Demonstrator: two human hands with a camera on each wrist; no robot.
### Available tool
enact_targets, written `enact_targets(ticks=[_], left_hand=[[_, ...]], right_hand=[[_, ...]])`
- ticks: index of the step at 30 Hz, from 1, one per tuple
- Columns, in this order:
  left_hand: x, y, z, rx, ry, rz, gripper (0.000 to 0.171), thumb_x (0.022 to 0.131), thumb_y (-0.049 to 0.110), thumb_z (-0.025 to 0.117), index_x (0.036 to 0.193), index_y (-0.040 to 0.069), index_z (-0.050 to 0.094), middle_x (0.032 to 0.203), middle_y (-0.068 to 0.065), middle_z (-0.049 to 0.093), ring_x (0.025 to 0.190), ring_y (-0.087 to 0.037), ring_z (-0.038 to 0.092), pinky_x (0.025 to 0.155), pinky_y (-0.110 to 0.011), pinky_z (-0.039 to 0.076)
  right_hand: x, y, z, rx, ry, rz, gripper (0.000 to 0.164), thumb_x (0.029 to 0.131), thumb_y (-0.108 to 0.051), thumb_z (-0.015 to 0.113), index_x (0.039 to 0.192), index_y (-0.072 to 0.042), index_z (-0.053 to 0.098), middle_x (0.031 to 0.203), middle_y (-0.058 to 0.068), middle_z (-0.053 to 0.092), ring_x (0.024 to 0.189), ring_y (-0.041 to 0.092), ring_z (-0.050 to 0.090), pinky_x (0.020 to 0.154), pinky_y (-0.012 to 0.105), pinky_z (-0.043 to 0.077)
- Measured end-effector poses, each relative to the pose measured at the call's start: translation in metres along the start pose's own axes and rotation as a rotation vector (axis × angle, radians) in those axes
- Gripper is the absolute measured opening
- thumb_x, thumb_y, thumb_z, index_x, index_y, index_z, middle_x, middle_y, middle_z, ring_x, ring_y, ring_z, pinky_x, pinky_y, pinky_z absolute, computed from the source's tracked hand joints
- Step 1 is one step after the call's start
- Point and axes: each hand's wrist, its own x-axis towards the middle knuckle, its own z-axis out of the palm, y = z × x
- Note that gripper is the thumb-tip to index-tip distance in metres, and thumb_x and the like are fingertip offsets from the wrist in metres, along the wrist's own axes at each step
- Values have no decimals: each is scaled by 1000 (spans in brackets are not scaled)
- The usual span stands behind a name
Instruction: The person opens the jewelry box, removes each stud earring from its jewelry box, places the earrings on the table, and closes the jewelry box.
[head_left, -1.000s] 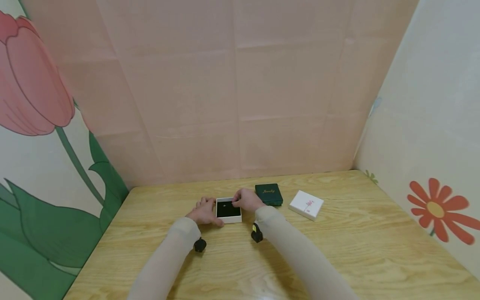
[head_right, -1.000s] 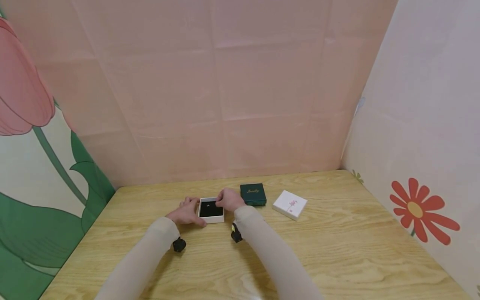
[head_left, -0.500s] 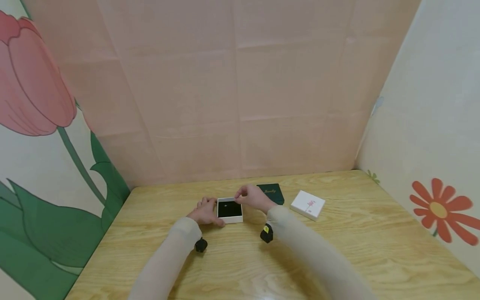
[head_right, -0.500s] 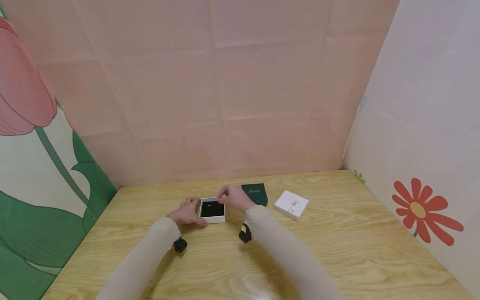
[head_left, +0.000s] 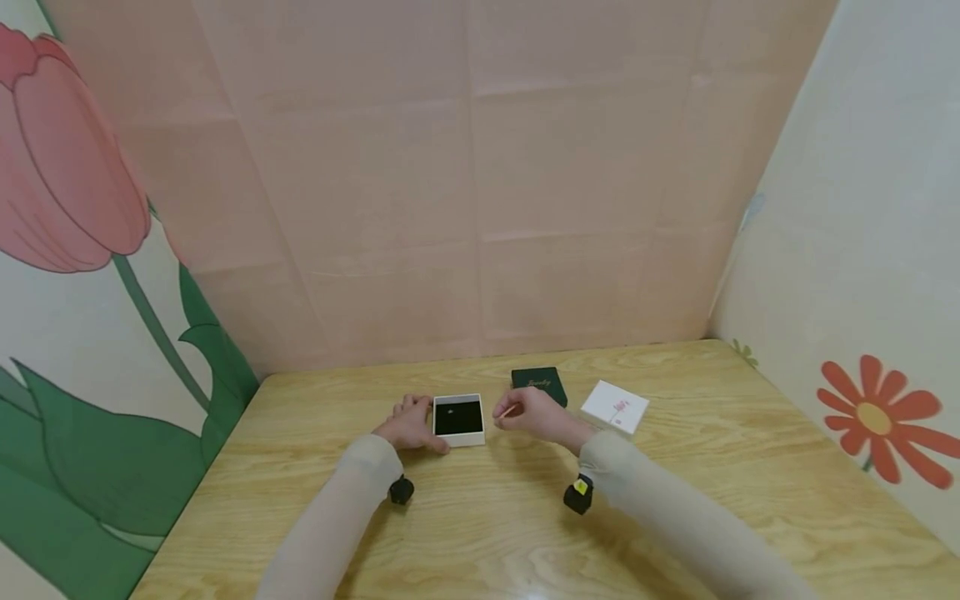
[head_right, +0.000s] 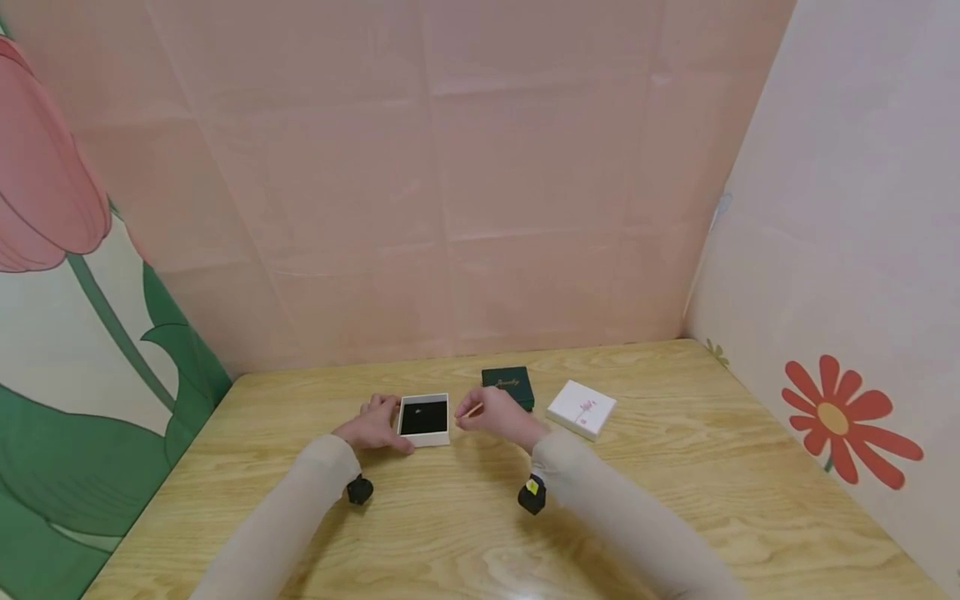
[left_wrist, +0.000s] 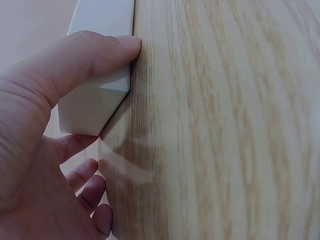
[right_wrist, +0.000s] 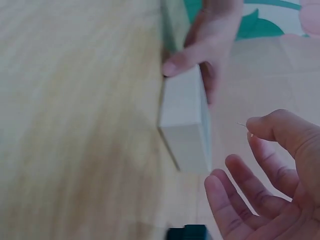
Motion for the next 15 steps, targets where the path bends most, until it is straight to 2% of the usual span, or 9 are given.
enact_targets(ticks=[9,15], left_hand=[[-1,1,0,3,1,-5,91,64,40,88,138,9,44,141,-16,33,115,-33,34,99,-52,34],[-1,2,0,-4,3,-15,92,64,40,88,138,10,44,140,-16,33,115,-32,34,100,-51,34]], right_hand=[[-6,19,17,-50,-98,-56,4,83,-5,72,86,-4,69,84,1,70,78,7,62,68,21,50],[-6,23,24,-36,-111,-76,6,81,-1,72,87,-1,70,82,4,69,74,6,58,65,20,49]])
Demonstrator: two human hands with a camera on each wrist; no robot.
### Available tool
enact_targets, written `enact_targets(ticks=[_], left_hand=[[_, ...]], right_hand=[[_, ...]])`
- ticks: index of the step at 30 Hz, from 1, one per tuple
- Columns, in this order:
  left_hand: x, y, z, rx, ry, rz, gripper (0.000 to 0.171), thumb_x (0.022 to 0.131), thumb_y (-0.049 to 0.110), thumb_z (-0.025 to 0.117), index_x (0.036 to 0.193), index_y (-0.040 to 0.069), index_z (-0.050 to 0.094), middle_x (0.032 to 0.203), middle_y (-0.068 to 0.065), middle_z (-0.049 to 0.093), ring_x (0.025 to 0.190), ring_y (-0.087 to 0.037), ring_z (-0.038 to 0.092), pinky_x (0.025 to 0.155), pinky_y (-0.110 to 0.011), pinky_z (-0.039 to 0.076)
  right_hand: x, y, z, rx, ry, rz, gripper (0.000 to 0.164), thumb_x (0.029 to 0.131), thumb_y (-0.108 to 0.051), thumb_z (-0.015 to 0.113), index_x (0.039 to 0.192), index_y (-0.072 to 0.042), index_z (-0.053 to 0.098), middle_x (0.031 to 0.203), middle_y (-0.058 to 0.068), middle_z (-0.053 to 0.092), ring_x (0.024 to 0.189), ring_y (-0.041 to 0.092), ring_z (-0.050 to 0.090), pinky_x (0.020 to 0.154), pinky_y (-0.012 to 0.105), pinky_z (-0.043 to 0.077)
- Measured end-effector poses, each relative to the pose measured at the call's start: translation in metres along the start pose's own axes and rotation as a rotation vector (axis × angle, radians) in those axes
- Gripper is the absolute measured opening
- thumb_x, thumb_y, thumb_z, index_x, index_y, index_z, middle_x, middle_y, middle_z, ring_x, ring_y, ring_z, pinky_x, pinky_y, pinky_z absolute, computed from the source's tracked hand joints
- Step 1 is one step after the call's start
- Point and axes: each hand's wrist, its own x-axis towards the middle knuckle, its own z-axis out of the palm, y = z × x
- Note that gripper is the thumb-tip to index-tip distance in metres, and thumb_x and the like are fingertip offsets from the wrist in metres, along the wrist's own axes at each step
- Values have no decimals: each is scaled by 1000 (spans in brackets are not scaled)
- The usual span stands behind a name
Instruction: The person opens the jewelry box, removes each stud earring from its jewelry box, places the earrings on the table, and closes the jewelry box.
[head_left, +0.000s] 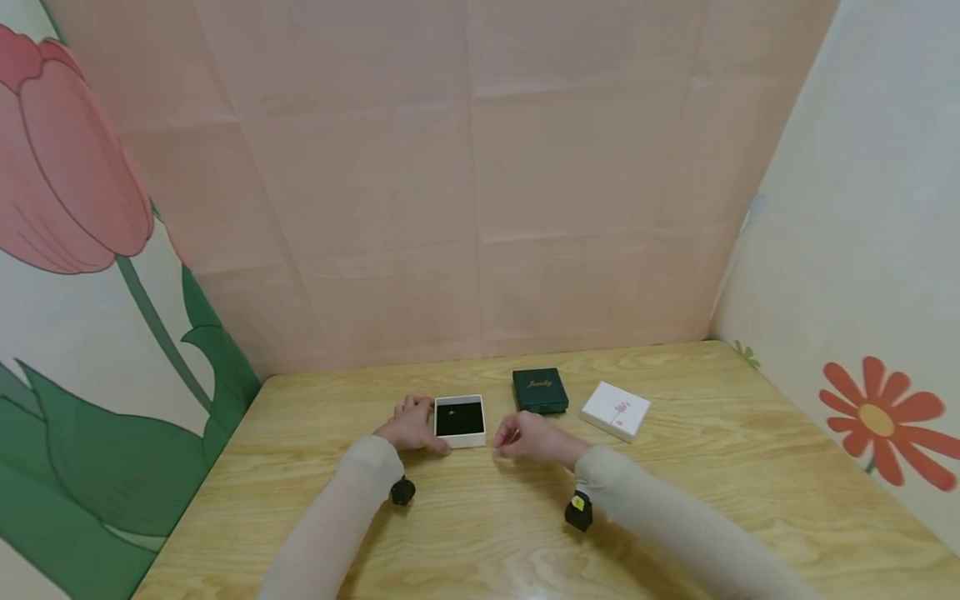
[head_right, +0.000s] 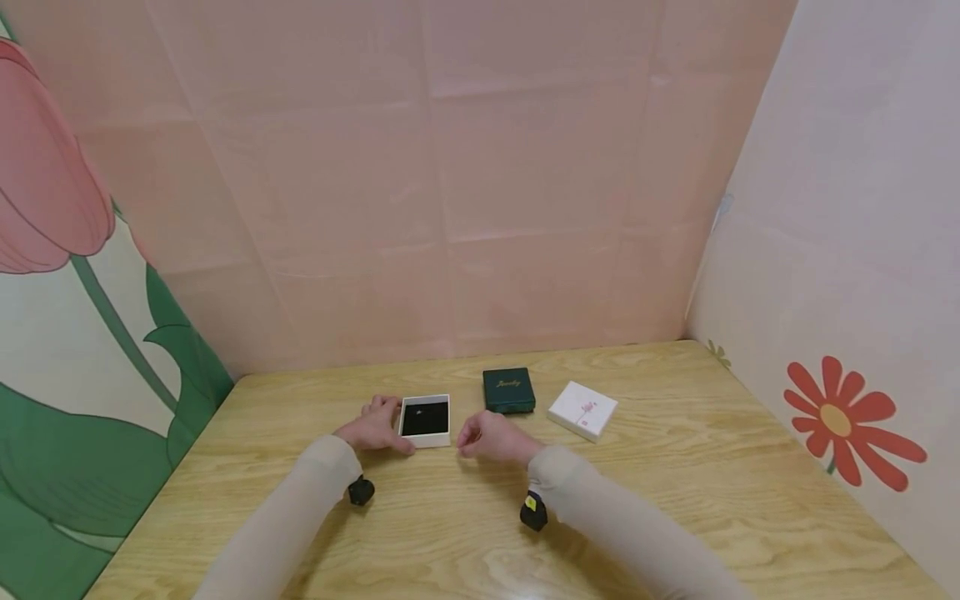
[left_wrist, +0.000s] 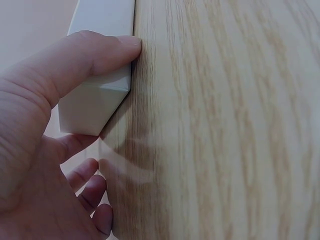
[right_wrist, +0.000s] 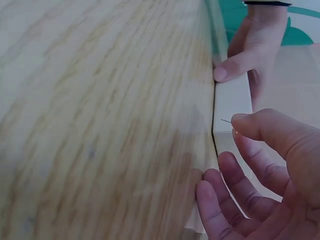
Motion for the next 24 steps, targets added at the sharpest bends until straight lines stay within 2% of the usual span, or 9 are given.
enact_targets(ticks=[9,17,24], left_hand=[[2,-2,1,12,-6,6,95,64,41,88,141,10,42,142,-16,32,118,-33,33,101,-51,34],[1,-1,0,-2,-10,13,95,64,40,88,140,8,42,141,-17,32,116,-33,33,99,-52,34],[0,-1,-1,0,-3,15,97,64,38,89,141,6,41,141,-18,32,116,-34,34,100,-53,35]], right_hand=[[3,2,4,-10,-1,68,4,83,-2,72,86,-4,70,79,0,67,71,7,54,65,20,46],[4,5,5,-22,-6,82,5,82,-1,72,86,-4,70,78,0,66,70,7,54,64,20,45],[5,8,6,-49,-12,54,5,82,1,72,85,-2,69,78,1,67,71,7,55,65,20,46]])
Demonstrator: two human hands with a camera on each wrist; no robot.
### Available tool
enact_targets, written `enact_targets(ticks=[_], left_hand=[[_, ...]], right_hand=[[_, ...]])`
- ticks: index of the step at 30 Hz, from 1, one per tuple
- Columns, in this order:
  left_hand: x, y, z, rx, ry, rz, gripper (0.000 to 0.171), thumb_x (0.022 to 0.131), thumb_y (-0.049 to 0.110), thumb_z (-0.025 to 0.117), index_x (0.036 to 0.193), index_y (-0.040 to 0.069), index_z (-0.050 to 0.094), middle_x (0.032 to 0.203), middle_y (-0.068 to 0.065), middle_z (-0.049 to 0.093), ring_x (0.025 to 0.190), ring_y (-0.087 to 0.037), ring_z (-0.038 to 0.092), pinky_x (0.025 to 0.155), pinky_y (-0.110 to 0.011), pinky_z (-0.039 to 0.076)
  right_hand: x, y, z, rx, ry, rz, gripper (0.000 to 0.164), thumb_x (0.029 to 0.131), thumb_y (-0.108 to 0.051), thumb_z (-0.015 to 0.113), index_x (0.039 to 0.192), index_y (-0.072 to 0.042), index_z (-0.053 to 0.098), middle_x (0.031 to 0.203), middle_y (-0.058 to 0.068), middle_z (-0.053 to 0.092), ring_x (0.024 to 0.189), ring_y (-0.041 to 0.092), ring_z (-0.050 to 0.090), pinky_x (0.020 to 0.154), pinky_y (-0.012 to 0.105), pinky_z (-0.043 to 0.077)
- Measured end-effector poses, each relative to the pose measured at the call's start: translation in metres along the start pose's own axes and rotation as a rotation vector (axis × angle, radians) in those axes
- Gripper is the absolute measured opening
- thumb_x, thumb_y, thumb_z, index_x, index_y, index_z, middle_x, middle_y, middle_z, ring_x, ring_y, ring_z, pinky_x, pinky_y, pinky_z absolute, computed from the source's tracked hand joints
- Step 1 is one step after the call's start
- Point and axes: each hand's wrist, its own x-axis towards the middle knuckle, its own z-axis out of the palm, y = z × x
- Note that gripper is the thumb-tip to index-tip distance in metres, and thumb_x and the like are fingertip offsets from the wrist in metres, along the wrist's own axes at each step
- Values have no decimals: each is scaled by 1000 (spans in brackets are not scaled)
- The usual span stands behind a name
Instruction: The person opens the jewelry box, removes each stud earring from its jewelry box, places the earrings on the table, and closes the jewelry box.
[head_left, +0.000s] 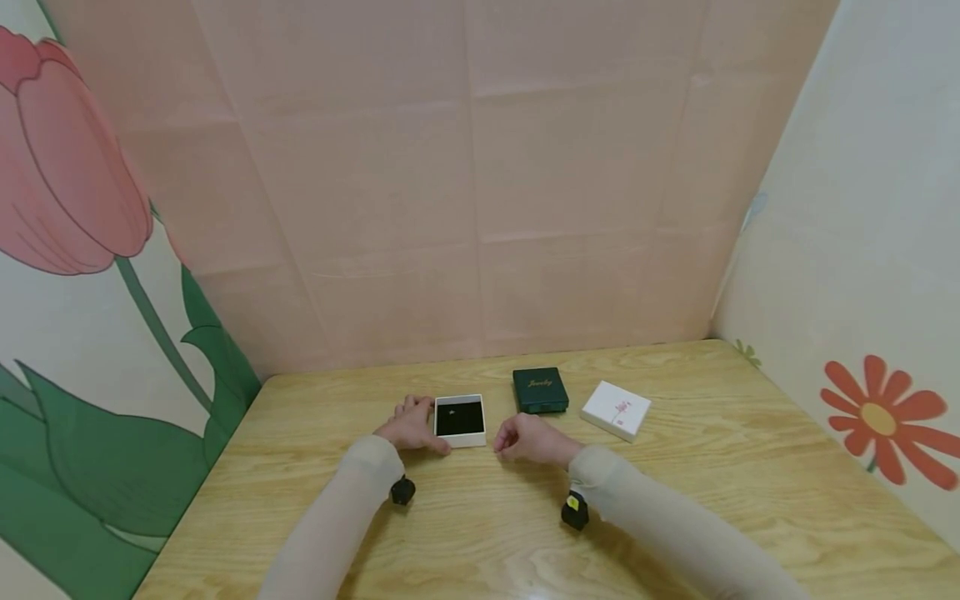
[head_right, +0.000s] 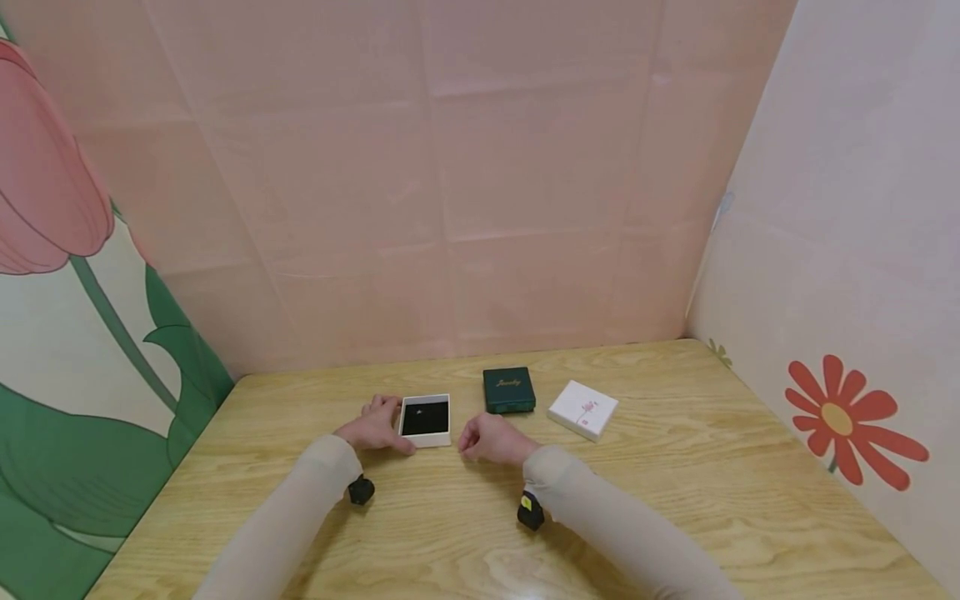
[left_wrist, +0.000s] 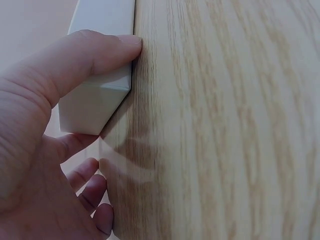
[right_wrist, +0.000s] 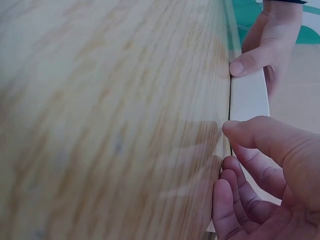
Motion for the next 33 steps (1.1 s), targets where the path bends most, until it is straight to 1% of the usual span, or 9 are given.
enact_targets(ticks=[4,9,20,24,27,30,33], left_hand=[[0,0,0,0,-2,-2,97,64,39,89,142,7,41,142,-18,31,117,-34,34,100,-53,35],[-1,1,0,-1,-6,0,96,64,39,88,142,7,41,142,-18,31,116,-34,33,99,-53,35],[0,1,0,0,-8,-11,100,65,40,88,145,7,38,145,-17,30,122,-34,32,102,-52,34],[1,0,1,5,0,-17,98,64,41,88,143,8,41,143,-16,31,120,-33,33,102,-52,34],[2,0,2,6,4,-14,97,63,40,89,141,7,42,141,-17,33,118,-33,34,100,-53,34],[2,-1,1,13,3,-15,98,63,42,88,142,8,41,142,-17,33,119,-33,34,101,-53,34],[4,-1,1,10,0,-14,98,63,43,88,141,7,41,143,-17,32,120,-34,34,102,-53,34]], right_hand=[[0,0,1,-8,3,-6,5,82,1,72,84,-3,69,78,0,66,71,7,55,65,20,47],[0,1,2,-7,4,7,6,82,0,73,84,-5,68,77,-2,65,71,7,55,65,20,46],[0,0,1,50,-1,1,9,81,1,73,87,-3,67,78,-1,64,73,9,54,65,21,46],[2,-2,-1,65,28,-20,10,82,0,72,90,-4,67,80,-1,65,75,9,56,68,23,47],[6,-10,-5,61,75,-29,9,83,-2,72,91,-5,67,82,-1,65,78,11,58,71,25,49],[11,-25,-12,65,112,-14,8,85,-6,72,91,-7,66,86,-1,64,80,12,59,74,27,50],[18,-37,-19,108,129,-7,11,86,-9,72,96,-6,66,92,2,65,85,15,61,76,31,51]])
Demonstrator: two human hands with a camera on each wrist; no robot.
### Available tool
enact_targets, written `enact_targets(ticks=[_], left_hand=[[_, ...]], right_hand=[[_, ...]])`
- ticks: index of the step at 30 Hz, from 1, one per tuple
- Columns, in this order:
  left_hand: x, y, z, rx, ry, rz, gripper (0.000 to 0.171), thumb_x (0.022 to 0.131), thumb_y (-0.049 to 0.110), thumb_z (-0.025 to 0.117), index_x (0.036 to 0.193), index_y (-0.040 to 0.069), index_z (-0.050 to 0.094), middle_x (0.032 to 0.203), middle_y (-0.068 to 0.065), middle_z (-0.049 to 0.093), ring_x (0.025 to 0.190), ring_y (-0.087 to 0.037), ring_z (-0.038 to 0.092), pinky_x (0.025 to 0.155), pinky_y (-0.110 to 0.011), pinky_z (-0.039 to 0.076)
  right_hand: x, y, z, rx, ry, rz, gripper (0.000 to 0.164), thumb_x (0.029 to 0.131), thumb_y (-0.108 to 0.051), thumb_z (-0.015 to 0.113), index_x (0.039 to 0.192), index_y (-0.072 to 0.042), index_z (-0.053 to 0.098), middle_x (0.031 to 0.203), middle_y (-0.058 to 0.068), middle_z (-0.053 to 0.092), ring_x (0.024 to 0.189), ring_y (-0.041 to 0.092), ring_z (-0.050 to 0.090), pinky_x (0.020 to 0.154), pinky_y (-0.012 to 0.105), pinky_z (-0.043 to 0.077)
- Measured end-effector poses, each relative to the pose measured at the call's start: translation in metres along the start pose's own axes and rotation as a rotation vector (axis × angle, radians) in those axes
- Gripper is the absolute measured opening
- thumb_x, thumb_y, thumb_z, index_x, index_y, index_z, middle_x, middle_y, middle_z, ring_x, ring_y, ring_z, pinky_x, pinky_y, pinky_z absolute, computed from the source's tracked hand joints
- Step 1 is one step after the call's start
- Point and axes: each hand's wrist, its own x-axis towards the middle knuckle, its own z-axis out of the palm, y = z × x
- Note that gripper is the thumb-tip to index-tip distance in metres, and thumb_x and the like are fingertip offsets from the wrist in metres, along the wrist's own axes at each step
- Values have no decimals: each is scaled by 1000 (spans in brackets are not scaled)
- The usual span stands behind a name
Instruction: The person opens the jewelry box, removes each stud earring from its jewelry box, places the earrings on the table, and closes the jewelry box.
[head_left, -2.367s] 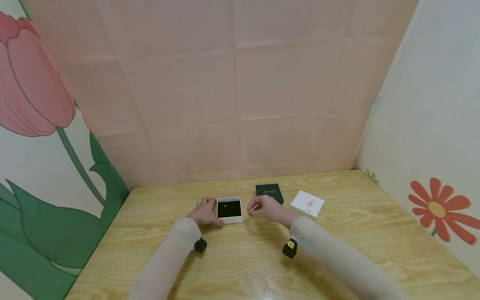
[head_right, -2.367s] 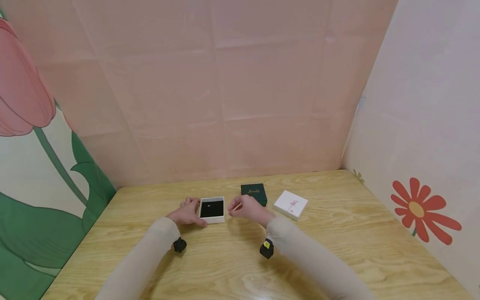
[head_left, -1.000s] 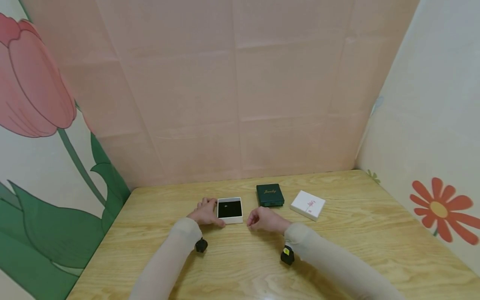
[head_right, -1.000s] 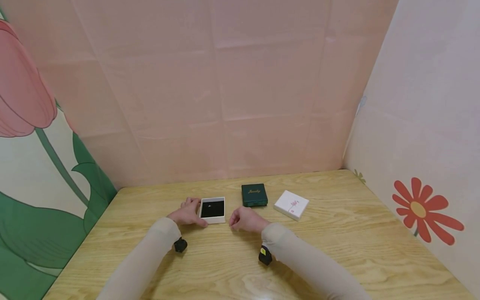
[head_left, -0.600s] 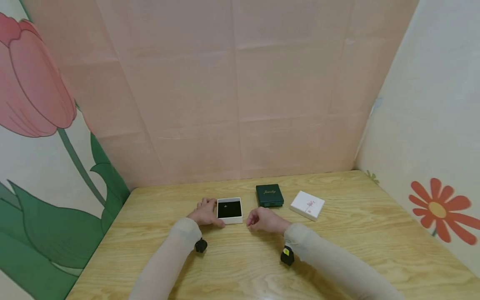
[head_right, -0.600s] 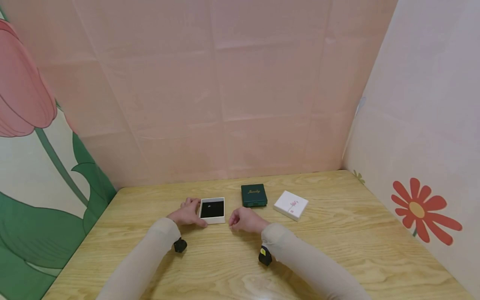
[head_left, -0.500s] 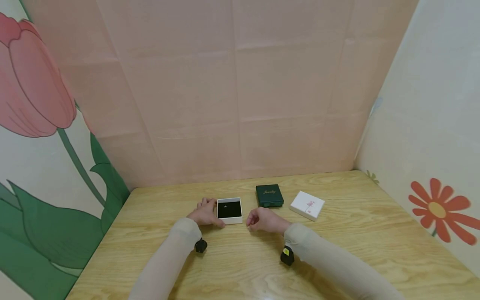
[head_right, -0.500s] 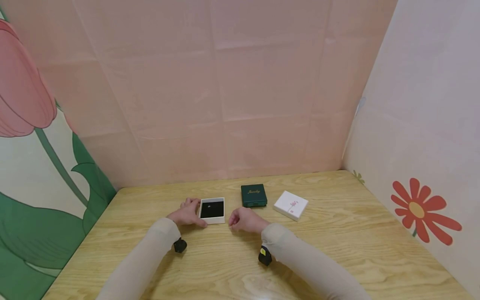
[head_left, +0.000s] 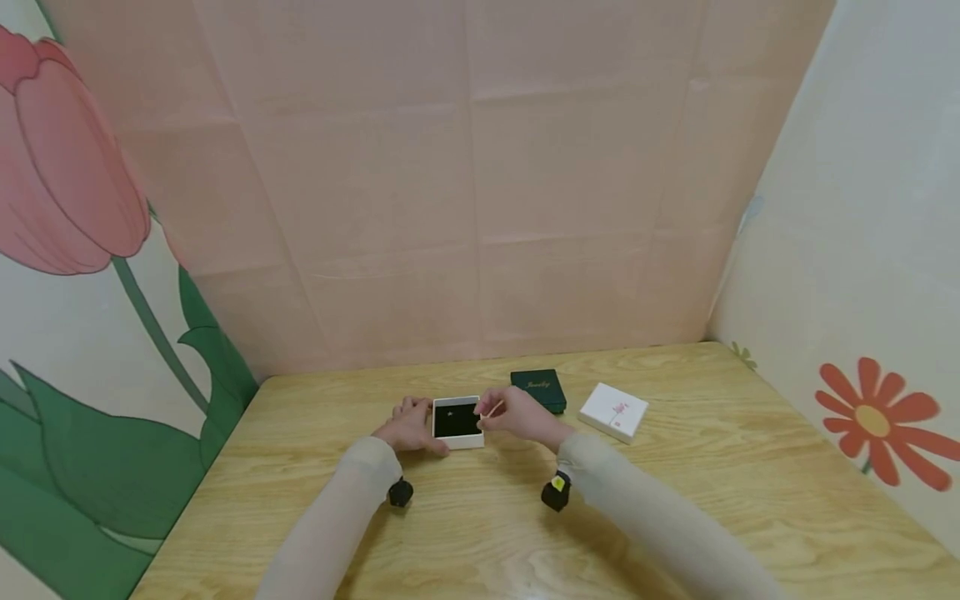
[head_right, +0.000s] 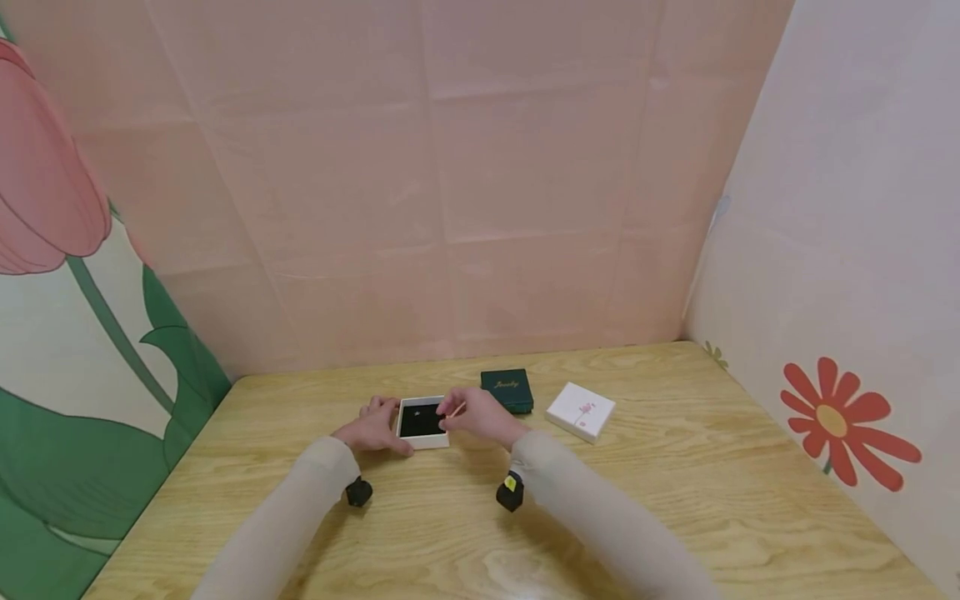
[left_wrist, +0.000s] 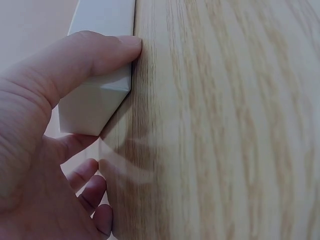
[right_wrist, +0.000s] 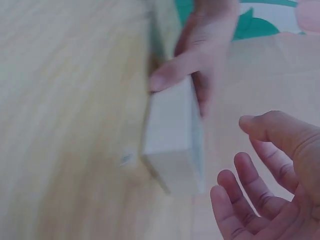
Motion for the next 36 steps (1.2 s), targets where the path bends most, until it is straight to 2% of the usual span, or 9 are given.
enact_targets(ticks=[4,8,13,15,22,29,36], left_hand=[[0,0,-1,-4,1,12,95,62,43,88,138,8,44,141,-17,34,117,-34,35,100,-53,34],[-3,0,-2,-19,2,19,92,62,42,89,136,7,46,139,-18,35,115,-34,35,99,-54,34],[-5,0,-2,-10,-6,21,91,64,42,88,137,7,45,140,-19,33,115,-35,36,99,-56,34],[-4,0,-2,2,-10,21,91,65,43,87,137,7,44,141,-19,33,115,-35,36,99,-56,34],[-3,1,-2,13,-25,6,94,67,44,86,141,7,41,144,-18,30,118,-36,35,101,-56,33],[0,0,-1,9,-29,-3,90,66,45,86,137,9,44,144,-17,30,118,-34,34,100,-56,34],[0,-1,0,12,-29,-4,91,67,45,86,138,9,43,142,-17,31,113,-33,35,98,-54,35]], right_hand=[[14,-13,-3,44,30,42,19,87,-18,72,104,-10,67,109,3,65,105,23,59,88,42,50],[30,-18,0,51,59,51,27,86,-29,74,110,-20,68,133,5,57,127,30,47,102,52,40],[49,-17,9,75,63,46,33,83,-32,77,114,-24,69,146,7,47,138,32,37,108,55,32],[54,-16,13,80,48,63,33,83,-30,77,114,-23,69,146,8,46,138,32,36,108,54,32],[62,-7,24,28,-15,73,36,84,-21,76,118,-9,67,139,12,52,132,35,42,104,50,38],[63,-1,30,-34,-36,85,23,83,-17,77,105,-12,72,131,9,58,126,29,48,103,47,40],[65,4,37,-92,-53,92,23,83,-14,76,106,-10,74,117,6,68,111,23,59,96,39,46]])
